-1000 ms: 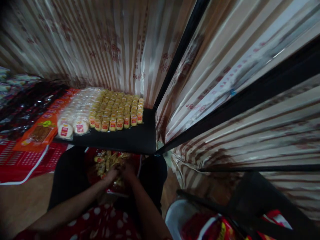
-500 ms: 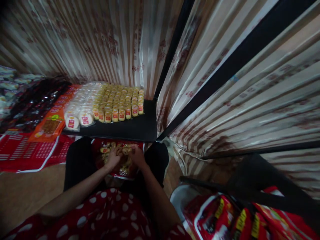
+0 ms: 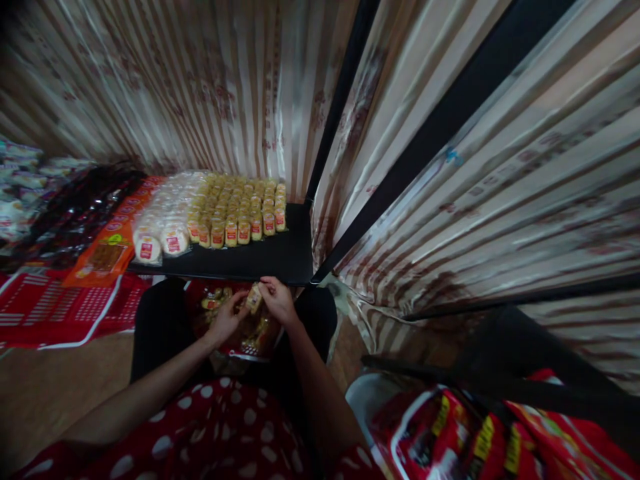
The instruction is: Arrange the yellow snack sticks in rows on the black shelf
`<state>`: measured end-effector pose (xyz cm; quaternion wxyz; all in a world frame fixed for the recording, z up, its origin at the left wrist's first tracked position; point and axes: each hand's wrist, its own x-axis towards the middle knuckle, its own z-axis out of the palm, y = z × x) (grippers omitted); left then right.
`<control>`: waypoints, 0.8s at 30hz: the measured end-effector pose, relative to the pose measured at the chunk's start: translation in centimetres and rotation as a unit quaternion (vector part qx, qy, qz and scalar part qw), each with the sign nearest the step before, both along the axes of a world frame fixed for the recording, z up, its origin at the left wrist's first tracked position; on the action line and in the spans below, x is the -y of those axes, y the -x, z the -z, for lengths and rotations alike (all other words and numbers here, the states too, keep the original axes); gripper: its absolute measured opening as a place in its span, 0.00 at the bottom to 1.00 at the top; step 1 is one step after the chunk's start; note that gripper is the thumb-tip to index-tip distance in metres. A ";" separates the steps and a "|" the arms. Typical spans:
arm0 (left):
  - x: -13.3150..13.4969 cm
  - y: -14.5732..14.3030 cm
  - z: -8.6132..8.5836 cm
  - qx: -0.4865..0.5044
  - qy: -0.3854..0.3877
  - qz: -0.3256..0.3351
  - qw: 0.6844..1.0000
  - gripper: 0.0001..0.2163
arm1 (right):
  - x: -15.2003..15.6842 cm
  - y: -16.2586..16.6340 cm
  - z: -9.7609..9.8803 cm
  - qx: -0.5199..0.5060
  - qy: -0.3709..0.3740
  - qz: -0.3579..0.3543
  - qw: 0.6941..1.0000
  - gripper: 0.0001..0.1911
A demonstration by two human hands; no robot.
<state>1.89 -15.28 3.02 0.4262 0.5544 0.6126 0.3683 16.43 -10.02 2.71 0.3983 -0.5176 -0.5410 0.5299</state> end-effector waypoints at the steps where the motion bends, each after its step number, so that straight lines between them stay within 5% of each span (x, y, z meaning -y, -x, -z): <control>1: -0.1 -0.1 -0.3 0.011 0.003 0.001 1.000 0.14 | -0.1 0.1 -0.3 -0.004 0.000 0.006 1.000 0.14; 10: -1.2 -1.0 -1.9 0.082 -0.008 -0.020 0.996 0.10 | -0.7 -0.3 -2.2 -0.053 0.039 0.030 0.997 0.19; 14: -2.1 -1.5 -3.1 0.201 0.040 -0.067 0.976 0.09 | -0.9 -0.4 -2.1 -0.148 0.050 0.033 0.987 0.22; 20: -3.5 -1.6 -5.2 0.483 0.210 -0.086 0.846 0.08 | -1.4 -0.2 -1.4 -0.228 0.061 0.053 0.970 0.24; 24: -4.1 -1.4 -5.9 0.560 0.281 -0.066 0.776 0.11 | -1.5 -0.4 -1.9 -0.233 0.061 0.056 0.969 0.22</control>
